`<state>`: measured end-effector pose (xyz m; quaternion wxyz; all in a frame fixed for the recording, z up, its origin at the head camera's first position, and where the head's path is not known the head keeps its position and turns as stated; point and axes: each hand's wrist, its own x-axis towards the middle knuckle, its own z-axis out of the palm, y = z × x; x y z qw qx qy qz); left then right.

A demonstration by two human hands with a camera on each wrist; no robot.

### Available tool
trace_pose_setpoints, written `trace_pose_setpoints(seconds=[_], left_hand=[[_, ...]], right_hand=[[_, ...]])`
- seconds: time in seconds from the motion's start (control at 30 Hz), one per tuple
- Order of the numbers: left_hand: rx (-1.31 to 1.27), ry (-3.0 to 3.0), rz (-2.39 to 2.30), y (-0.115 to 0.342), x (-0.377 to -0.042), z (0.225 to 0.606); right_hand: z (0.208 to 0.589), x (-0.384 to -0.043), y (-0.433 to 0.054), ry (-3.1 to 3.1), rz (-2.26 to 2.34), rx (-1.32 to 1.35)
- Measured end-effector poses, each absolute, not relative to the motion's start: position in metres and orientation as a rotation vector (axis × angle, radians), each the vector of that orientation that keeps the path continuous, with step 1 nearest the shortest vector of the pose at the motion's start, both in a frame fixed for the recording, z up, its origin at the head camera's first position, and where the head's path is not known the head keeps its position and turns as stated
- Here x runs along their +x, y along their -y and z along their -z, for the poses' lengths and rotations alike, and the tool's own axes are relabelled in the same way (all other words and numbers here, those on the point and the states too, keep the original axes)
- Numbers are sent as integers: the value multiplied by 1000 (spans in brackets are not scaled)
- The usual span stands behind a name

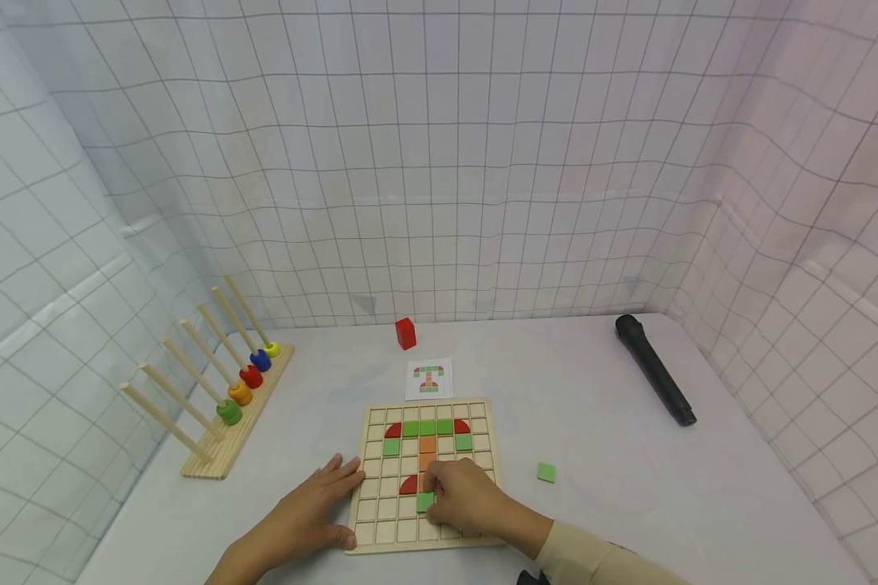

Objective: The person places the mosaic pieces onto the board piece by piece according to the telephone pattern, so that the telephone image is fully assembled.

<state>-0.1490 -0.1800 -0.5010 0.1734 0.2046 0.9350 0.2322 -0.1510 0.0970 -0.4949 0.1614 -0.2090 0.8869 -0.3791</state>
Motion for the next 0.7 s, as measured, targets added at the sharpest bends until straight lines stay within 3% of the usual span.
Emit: trace_pose_setpoints(seconds=[0.7], left_hand=[[573, -2648, -657, 180, -150, 504]], right_hand=[[495, -151, -100, -2547, 1066, -618]])
